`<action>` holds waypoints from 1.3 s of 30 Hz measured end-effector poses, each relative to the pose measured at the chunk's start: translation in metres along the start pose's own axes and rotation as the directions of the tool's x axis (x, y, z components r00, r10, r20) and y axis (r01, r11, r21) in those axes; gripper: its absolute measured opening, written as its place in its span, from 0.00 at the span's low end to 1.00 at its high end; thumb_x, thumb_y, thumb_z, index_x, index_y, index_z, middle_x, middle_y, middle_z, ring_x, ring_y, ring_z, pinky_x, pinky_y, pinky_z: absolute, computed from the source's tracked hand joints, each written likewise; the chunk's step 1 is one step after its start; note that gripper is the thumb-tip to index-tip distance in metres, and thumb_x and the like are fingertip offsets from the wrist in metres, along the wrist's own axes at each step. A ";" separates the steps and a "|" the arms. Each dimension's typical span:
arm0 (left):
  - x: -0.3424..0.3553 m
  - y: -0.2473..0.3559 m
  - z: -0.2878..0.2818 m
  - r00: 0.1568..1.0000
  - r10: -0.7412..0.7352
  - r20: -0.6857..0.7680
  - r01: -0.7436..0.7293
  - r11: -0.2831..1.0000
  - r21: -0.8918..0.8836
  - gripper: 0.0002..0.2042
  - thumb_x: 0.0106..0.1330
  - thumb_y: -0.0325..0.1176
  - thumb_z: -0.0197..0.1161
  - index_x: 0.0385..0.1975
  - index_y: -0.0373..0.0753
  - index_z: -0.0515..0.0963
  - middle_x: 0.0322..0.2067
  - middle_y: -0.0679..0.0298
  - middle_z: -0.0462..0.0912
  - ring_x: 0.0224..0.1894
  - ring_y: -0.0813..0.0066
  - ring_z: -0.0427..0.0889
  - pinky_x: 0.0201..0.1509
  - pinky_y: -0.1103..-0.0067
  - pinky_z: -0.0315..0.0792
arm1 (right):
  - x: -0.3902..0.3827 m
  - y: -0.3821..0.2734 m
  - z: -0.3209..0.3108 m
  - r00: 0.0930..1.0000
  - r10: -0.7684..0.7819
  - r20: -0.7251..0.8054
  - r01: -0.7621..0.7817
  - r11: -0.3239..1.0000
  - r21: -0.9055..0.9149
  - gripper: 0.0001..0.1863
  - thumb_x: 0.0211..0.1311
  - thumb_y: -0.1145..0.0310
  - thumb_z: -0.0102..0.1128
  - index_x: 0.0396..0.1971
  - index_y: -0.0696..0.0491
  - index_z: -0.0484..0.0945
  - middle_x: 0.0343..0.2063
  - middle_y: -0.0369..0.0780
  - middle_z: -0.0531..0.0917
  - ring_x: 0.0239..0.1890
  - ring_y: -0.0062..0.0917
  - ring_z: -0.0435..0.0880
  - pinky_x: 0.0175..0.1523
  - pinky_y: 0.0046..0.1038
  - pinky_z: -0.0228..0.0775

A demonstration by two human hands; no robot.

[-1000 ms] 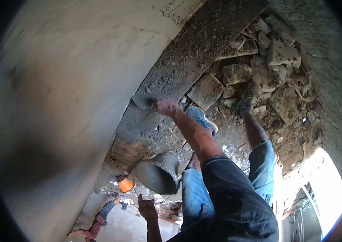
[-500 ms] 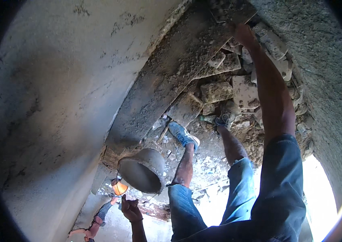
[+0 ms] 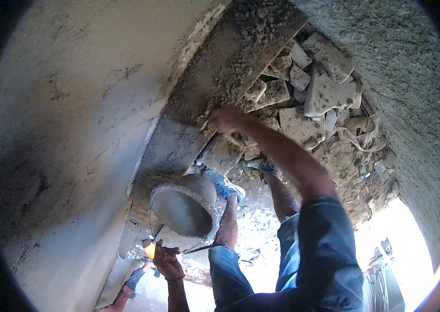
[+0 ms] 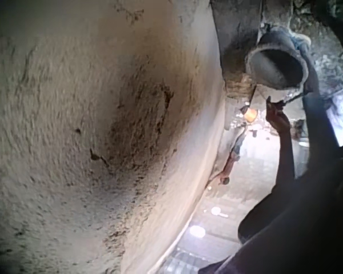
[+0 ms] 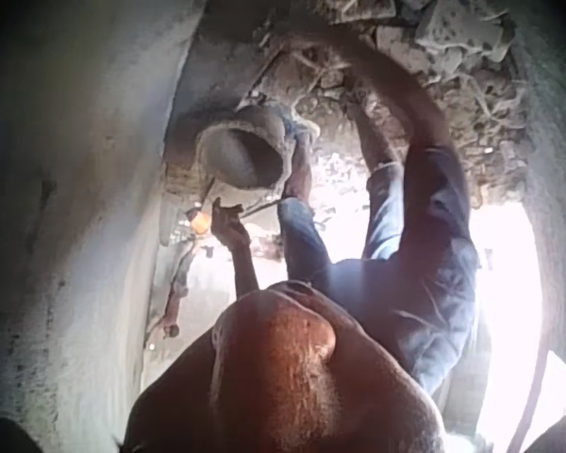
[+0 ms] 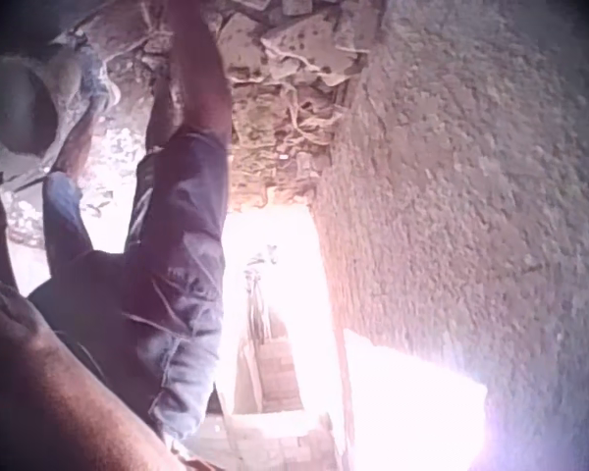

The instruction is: The person pours water from a plastic bottle into a bucket of mortar mix. The person then scoops mortar from a bucket and applies it onto the wall using a trowel.

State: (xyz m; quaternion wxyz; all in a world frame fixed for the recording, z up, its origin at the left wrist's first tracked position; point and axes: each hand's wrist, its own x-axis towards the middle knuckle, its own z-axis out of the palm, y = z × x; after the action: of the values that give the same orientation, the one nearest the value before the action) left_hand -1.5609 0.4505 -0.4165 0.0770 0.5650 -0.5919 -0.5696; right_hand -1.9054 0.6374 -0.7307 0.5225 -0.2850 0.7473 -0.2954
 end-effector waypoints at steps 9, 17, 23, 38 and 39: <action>0.014 0.028 0.081 0.994 -0.047 0.098 0.055 0.995 -0.082 0.13 0.68 0.31 0.54 0.41 0.23 0.74 0.11 0.68 0.65 0.13 0.81 0.64 0.25 0.77 0.71 | -0.124 0.142 -0.217 0.815 0.045 -0.578 -0.265 0.916 -0.301 0.25 0.70 0.47 0.36 0.56 0.47 0.68 0.41 0.46 0.81 0.39 0.38 0.83 0.49 0.40 0.74; 0.026 0.062 0.188 0.982 -0.053 0.182 0.093 0.972 -0.217 0.17 0.69 0.33 0.54 0.49 0.25 0.71 0.14 0.73 0.63 0.15 0.87 0.62 0.24 0.80 0.72 | -0.135 0.082 -0.105 0.896 -0.315 -0.312 0.106 0.837 -0.537 0.17 0.59 0.66 0.54 0.46 0.58 0.68 0.23 0.44 0.81 0.24 0.35 0.82 0.27 0.39 0.77; 0.050 0.060 0.256 0.968 -0.032 0.248 0.136 0.901 -0.412 0.19 0.70 0.37 0.52 0.55 0.29 0.68 0.14 0.72 0.64 0.17 0.82 0.67 0.32 0.75 0.75 | -0.111 0.130 -0.139 0.862 0.085 -0.500 -0.440 0.616 -0.654 0.16 0.60 0.65 0.53 0.47 0.54 0.72 0.19 0.41 0.80 0.19 0.32 0.81 0.20 0.35 0.75; 0.112 0.029 0.269 0.977 -0.135 0.163 0.151 0.984 -0.094 0.23 0.66 0.48 0.57 0.56 0.40 0.70 0.24 0.65 0.78 0.32 0.70 0.81 0.42 0.71 0.77 | -0.147 0.088 -0.155 0.488 0.014 -0.873 -0.421 0.880 -0.221 0.16 0.62 0.58 0.55 0.47 0.47 0.74 0.31 0.51 0.81 0.25 0.43 0.83 0.27 0.40 0.76; 0.114 0.029 0.266 0.977 -0.149 0.153 0.167 0.979 -0.116 0.23 0.66 0.48 0.57 0.56 0.41 0.70 0.24 0.65 0.78 0.31 0.70 0.81 0.42 0.72 0.77 | -0.165 0.063 -0.148 0.457 -0.066 -0.887 -0.346 0.905 -0.246 0.14 0.61 0.60 0.56 0.46 0.46 0.74 0.29 0.49 0.81 0.22 0.39 0.82 0.24 0.37 0.76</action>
State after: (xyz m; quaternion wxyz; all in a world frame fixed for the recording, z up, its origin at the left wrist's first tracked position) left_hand -1.8127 0.5125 -0.5475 0.0248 0.5617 -0.5112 -0.6500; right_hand -2.0055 0.8213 -0.6349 0.0169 -0.1261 0.9719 -0.1978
